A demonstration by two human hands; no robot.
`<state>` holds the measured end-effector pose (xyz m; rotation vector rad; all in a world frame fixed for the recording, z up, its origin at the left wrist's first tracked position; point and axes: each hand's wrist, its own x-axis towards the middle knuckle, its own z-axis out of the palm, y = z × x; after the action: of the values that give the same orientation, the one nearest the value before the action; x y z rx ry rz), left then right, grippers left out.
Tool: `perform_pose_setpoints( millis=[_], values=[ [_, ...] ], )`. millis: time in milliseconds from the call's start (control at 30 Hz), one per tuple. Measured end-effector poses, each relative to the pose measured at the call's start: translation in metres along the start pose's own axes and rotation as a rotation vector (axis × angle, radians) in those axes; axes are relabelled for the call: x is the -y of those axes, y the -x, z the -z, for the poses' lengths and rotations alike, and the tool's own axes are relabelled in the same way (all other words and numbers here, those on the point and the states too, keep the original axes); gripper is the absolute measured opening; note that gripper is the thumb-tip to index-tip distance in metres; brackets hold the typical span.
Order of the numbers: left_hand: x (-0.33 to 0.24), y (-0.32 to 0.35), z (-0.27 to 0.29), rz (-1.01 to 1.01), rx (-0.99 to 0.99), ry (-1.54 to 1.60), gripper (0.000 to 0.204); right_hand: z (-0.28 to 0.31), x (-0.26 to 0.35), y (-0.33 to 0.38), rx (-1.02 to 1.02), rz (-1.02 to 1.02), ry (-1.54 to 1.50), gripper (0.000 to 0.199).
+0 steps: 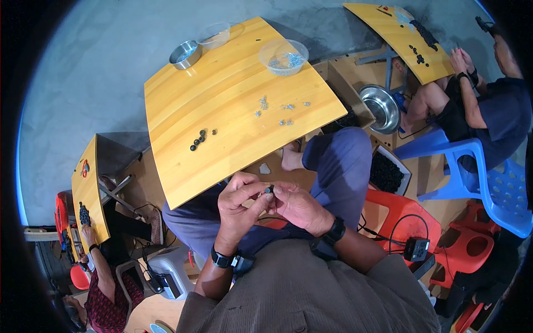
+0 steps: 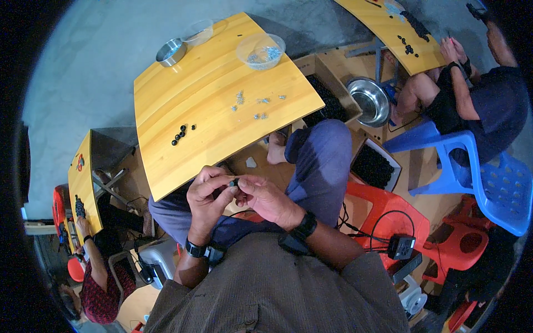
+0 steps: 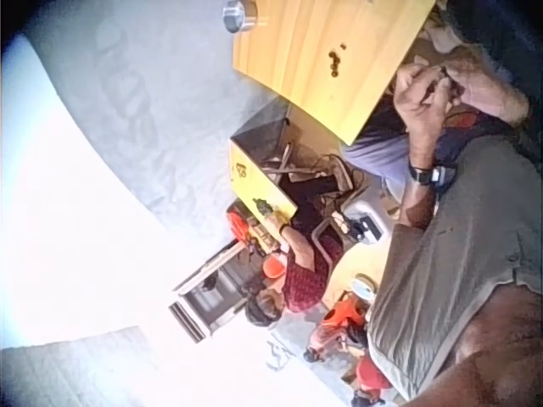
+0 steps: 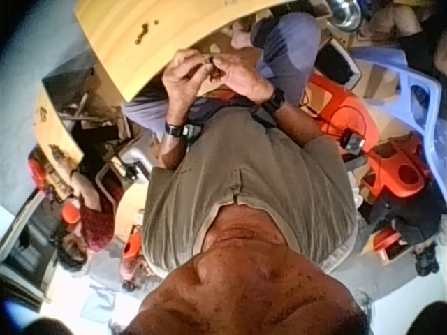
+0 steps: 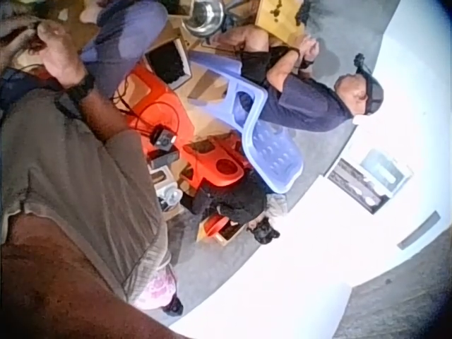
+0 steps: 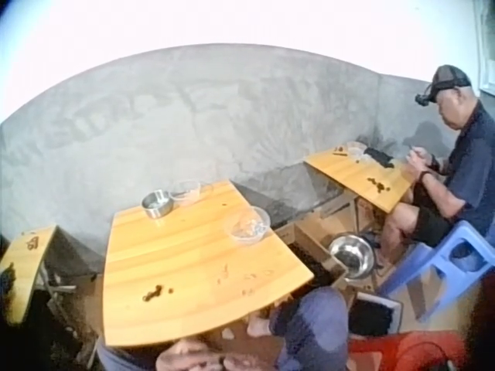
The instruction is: Assembling small black and silver plastic and metal mechanical parts.
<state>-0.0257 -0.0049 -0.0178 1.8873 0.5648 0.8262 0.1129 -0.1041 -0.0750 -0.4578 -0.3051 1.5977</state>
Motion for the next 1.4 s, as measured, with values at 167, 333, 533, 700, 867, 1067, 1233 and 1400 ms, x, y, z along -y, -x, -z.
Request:
perform_pose_setpoints(
  millis=[167,333,533,700,867,1067,1233,1400],
  values=[
    [0.002,-0.003,0.0,-0.066,0.021,-0.096,0.022,0.004,-0.002,0.002,-0.019,-0.003,0.005,0.029],
    [0.003,-0.007,0.002,-0.149,0.064,-0.189,0.021,0.003,0.001,0.005,-0.078,-0.001,0.104,0.031],
    [0.003,-0.01,0.002,-0.249,0.124,-0.219,0.02,-0.001,0.005,0.006,-0.119,0.028,0.263,0.03],
    [0.01,-0.009,0.002,-0.286,0.159,-0.216,0.022,0.002,0.005,0.006,-0.097,0.01,0.293,0.029],
    [0.01,-0.01,0.004,-0.314,0.17,-0.221,0.022,-0.002,0.01,0.008,-0.085,-0.025,0.302,0.027],
    [0.013,-0.01,0.002,-0.311,0.182,-0.248,0.024,0.01,0.008,0.005,-0.102,-0.063,0.314,0.025],
    [0.02,-0.011,0.0,-0.261,0.239,-0.285,0.022,0.028,0.007,0.003,-0.09,-0.131,0.152,0.023],
    [0.023,-0.014,-0.006,0.14,0.158,-0.046,0.027,0.026,0.007,0.001,-0.109,-0.124,0.238,0.021]
  ],
)
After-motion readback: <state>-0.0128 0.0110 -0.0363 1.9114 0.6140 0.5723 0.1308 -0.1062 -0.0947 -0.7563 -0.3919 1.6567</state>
